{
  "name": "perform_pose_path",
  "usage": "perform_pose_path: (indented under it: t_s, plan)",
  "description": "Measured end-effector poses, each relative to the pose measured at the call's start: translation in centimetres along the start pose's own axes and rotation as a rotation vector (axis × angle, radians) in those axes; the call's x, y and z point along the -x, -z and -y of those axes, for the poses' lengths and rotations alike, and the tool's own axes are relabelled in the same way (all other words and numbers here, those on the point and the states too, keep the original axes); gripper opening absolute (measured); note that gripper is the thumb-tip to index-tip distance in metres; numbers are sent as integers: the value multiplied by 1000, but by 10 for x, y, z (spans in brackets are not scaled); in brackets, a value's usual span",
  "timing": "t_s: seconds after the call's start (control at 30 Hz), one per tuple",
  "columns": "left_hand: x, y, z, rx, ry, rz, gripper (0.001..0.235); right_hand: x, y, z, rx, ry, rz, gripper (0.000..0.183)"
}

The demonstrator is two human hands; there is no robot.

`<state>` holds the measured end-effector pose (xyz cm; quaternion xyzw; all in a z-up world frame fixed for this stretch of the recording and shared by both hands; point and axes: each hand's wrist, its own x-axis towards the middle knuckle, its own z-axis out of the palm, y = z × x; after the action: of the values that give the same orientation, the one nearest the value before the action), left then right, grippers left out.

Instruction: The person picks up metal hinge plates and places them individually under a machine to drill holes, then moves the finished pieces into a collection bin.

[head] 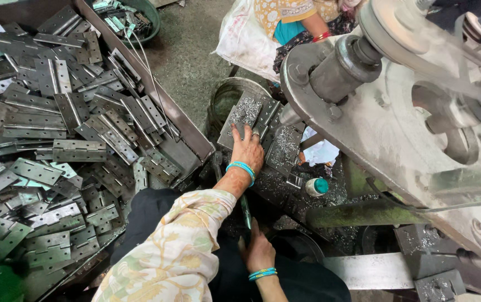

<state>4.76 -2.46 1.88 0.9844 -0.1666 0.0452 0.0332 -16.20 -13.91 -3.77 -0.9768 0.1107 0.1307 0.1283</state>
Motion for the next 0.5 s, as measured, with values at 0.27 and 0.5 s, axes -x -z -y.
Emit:
perform_pose_path:
  t_s: [0.27,0.5]
  plan:
    - [7,-7,0,37,0,-39,36,-10,10,-10,-76,28,86,76]
    - [9,-2,-6,14,4,34,33,-24,49,6,46,46,157,64]
